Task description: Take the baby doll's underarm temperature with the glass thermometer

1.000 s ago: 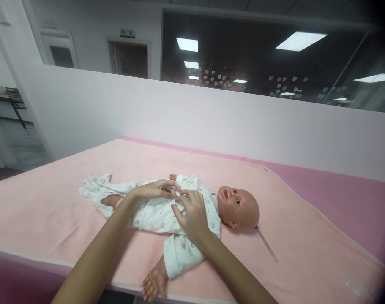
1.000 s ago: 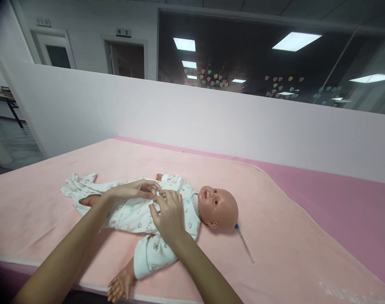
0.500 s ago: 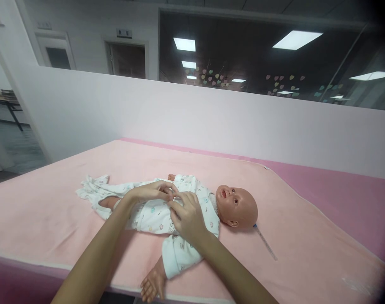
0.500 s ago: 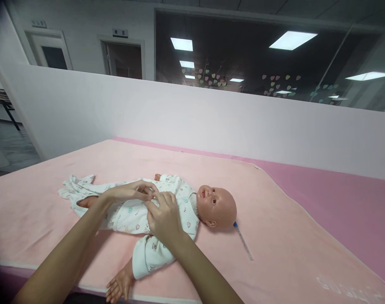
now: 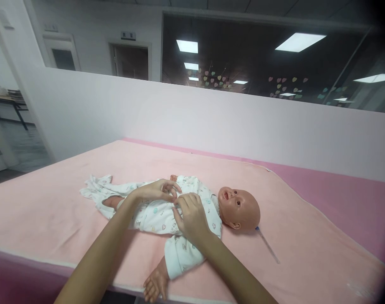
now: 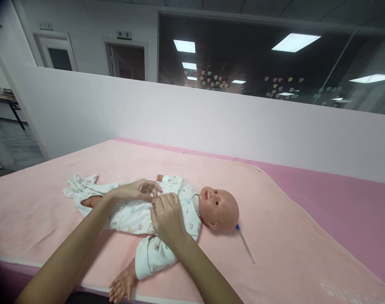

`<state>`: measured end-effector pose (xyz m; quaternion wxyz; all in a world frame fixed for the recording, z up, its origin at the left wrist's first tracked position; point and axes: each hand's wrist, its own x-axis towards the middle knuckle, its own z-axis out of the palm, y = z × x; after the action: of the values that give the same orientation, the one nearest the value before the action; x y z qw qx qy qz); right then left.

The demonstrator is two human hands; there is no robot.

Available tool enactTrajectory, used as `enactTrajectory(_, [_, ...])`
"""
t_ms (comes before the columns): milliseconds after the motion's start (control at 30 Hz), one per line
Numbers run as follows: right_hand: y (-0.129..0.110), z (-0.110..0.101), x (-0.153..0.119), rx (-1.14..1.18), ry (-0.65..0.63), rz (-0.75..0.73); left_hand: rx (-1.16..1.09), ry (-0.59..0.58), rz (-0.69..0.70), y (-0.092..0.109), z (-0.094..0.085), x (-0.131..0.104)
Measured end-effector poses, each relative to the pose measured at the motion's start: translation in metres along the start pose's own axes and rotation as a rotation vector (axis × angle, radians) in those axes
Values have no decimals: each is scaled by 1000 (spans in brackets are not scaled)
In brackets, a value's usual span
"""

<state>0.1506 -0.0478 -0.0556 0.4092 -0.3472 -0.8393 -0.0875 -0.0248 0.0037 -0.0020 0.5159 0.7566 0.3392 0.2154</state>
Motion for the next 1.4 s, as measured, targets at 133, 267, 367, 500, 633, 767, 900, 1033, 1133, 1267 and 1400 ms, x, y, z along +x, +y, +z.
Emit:
enactTrajectory(133, [-2,-3,1,-12,48,14,46,117,15,0,-1,-1])
enactTrajectory(267, [0,-19,5,16,134,39,127,229,-12,-6,-5,-2])
enactTrajectory(367, [12,-50,0,-13,263,97,204,282,-51,-10,-6,-2])
enactTrajectory(500, [41,-103,-35,-153,342,435,407,602,-16,-8,-2,3])
enactTrajectory(633, [70,-136,-96,-268,-28,978,700,971,96,6,13,10])
enactTrajectory(767, [84,-131,-140,-292,-213,1073,849,1059,296,16,37,15])
enactTrajectory(900, [89,-117,-152,-408,-186,1033,1075,949,538,9,54,20])
enactTrajectory(1033, [91,-121,-149,-480,-321,1073,1190,864,591,0,58,24])
enactTrajectory(1133, [102,-139,-133,-535,-404,1146,1183,863,576,-1,57,25])
enactTrajectory(1267, [124,-174,-80,-710,-352,1155,1144,901,566,-1,55,25])
enactTrajectory(1400, [119,-195,-5,-701,-175,1044,1087,936,574,1,55,24])
